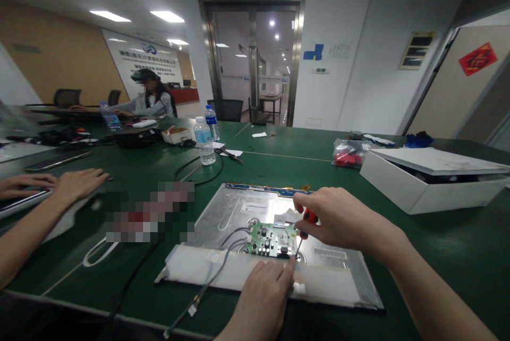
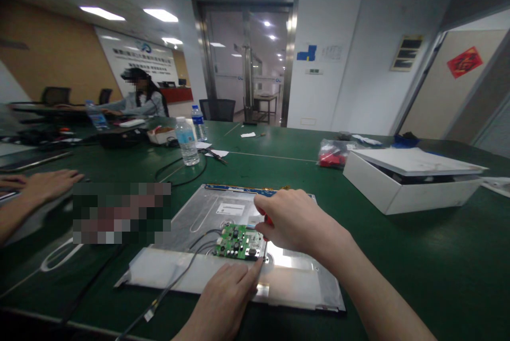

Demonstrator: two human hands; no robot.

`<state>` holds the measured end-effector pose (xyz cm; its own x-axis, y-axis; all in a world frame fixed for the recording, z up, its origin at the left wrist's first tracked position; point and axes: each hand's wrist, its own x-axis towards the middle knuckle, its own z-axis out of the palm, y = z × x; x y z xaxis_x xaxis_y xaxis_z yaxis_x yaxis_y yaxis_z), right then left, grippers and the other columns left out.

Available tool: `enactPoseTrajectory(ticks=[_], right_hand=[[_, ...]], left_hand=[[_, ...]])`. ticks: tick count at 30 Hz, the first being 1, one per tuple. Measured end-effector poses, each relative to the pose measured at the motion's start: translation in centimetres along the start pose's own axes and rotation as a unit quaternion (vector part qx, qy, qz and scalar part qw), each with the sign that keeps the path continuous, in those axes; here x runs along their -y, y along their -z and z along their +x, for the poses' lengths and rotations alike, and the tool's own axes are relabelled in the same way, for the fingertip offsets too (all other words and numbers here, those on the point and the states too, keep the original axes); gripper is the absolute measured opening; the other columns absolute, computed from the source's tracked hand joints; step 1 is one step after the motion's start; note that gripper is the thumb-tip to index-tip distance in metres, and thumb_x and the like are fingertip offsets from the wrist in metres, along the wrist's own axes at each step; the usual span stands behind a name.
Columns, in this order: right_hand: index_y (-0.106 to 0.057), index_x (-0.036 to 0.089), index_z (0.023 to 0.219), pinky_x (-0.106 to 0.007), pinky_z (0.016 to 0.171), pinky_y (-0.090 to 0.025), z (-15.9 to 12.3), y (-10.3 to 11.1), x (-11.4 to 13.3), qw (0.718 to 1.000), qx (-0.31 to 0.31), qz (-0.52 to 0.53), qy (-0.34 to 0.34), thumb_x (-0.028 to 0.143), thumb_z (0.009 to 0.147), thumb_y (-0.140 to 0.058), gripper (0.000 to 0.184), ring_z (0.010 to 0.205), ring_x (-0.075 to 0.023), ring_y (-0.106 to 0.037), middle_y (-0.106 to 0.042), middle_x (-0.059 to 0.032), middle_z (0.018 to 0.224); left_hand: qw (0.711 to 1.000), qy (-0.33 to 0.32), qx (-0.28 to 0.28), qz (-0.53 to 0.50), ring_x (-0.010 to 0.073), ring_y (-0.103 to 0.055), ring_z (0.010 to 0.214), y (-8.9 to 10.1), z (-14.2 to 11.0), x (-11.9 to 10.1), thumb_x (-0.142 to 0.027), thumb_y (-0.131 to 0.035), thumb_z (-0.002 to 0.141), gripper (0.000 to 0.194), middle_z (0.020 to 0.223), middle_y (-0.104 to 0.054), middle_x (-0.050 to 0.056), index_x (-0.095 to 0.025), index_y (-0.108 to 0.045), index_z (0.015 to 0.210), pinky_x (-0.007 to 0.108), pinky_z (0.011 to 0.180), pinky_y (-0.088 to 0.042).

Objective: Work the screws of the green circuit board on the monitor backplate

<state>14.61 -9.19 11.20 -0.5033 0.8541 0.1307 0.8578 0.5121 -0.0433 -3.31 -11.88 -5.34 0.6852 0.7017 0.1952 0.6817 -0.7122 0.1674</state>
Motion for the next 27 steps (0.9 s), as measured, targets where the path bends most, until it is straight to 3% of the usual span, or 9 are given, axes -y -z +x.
enactPoseTrajectory(ticks=[4, 10, 14, 22, 27], right_hand=[[-0.058, 0.022, 0.087, -0.028, 0.051, -0.025, 0.0, 0.0, 0.0, 1.0, 0.009, -0.006, -0.011, 0.038, 0.083, -0.056, 0.017, 0.065, -0.0181, -0.057, -0.065, -0.0021, 0.073], [-0.052, 0.02, 0.098, -0.027, 0.056, -0.03, -1.0, 0.7, 0.3, 0.998, 0.021, 0.04, 0.04, 0.022, 0.078, -0.054, 0.02, 0.069, -0.0148, -0.054, -0.064, -0.0032, 0.09], [-0.05, 0.019, 0.093, -0.028, 0.054, -0.028, -1.0, 0.7, 0.5, 0.998, 0.02, 0.024, 0.045, 0.018, 0.078, -0.051, 0.015, 0.066, -0.0144, -0.052, -0.063, -0.003, 0.086], [-0.055, 0.022, 0.09, -0.027, 0.051, -0.023, -0.3, 0.3, 0.3, 1.0, 0.016, -0.021, -0.011, 0.036, 0.084, -0.054, 0.016, 0.065, -0.0178, -0.057, -0.063, -0.0024, 0.074], [-0.053, 0.02, 0.088, -0.027, 0.053, -0.025, -0.6, 0.3, 0.1, 1.0, 0.016, 0.005, 0.02, 0.032, 0.082, -0.055, 0.013, 0.067, -0.0166, -0.054, -0.063, -0.0024, 0.079]], left_hand=[[1.0, -0.004, -0.003, 0.003, 0.0247, -0.054, 0.085, 0.0, 0.0, 0.0, -0.005, -0.042, 0.084, 0.046, 0.095, -0.061, 0.01, -0.011, -0.041, 0.13, 0.04, 0.078, -0.045], [1.0, -0.005, -0.014, 0.007, 0.0238, -0.054, 0.084, -0.3, -0.1, 0.0, -0.006, -0.04, 0.084, 0.047, 0.093, -0.061, 0.008, -0.013, -0.04, 0.13, 0.04, 0.077, -0.044], [1.0, -0.005, -0.023, 0.011, 0.0234, -0.054, 0.083, -0.1, -0.2, 0.0, -0.005, -0.041, 0.083, 0.048, 0.093, -0.061, 0.008, -0.013, -0.041, 0.129, 0.039, 0.077, -0.044], [0.999, -0.01, -0.034, 0.013, 0.0236, -0.054, 0.082, -0.1, -0.1, 0.0, -0.005, -0.043, 0.083, 0.046, 0.092, -0.061, 0.008, -0.012, -0.042, 0.128, 0.038, 0.075, -0.045], [0.999, -0.011, -0.036, 0.021, 0.0231, -0.054, 0.081, -0.4, -0.1, 0.1, -0.004, -0.042, 0.083, 0.044, 0.089, -0.06, 0.007, -0.013, -0.042, 0.126, 0.038, 0.075, -0.045]])
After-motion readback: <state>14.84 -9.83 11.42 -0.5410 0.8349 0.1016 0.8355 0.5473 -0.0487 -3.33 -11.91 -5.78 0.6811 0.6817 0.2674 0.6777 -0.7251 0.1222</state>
